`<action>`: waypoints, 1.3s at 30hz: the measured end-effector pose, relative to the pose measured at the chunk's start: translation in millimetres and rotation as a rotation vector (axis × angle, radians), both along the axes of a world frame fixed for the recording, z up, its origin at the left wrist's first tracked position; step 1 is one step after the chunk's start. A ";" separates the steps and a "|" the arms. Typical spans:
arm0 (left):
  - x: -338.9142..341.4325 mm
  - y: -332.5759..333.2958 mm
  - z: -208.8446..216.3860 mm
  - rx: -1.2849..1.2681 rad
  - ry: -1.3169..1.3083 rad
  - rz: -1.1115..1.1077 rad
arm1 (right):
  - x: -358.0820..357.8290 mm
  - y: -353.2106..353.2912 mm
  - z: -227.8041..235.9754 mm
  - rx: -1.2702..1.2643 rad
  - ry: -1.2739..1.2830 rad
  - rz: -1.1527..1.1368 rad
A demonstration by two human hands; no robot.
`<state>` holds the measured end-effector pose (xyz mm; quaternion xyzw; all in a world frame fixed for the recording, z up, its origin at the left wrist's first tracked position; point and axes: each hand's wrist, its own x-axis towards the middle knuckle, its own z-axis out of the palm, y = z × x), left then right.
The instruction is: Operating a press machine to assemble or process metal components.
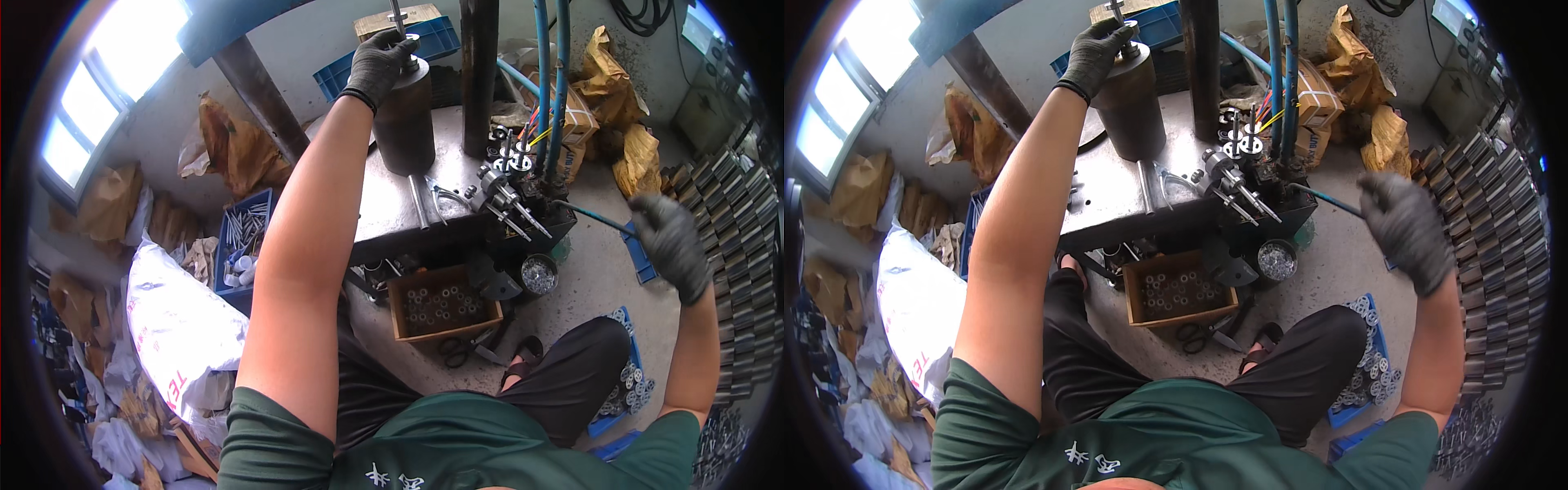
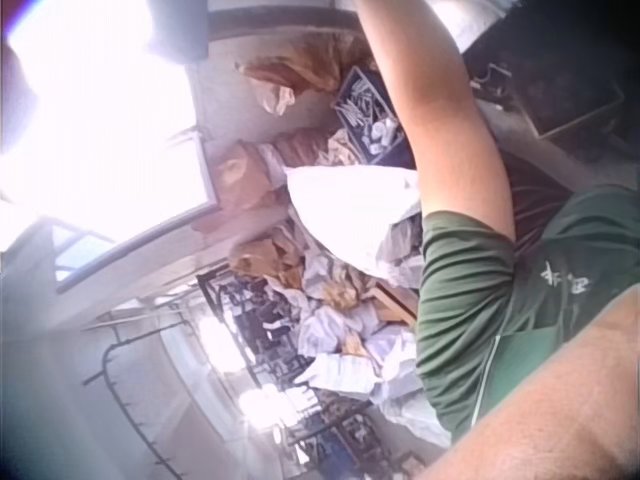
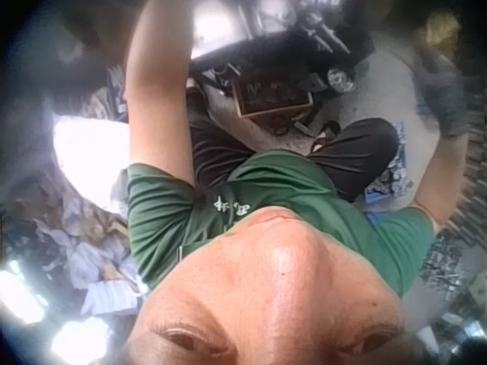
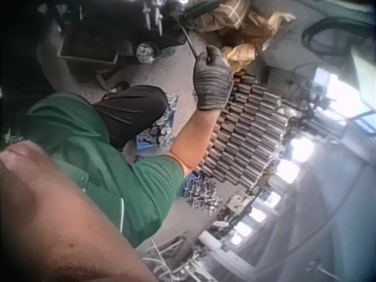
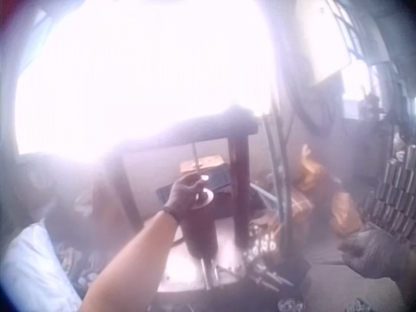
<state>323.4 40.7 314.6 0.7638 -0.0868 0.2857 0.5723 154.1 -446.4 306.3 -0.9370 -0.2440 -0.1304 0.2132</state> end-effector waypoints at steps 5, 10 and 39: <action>6.2 5.6 -4.5 -0.001 0.002 -0.009 | -83.4 3.7 -36.6 -0.288 0.201 0.096; 7.4 6.5 -4.1 0.000 0.029 -0.008 | -88.1 -1.7 -42.0 -0.286 0.321 0.060; 9.7 0.9 -6.8 -0.246 0.057 -0.120 | -67.2 -13.6 -32.1 -0.069 0.380 0.073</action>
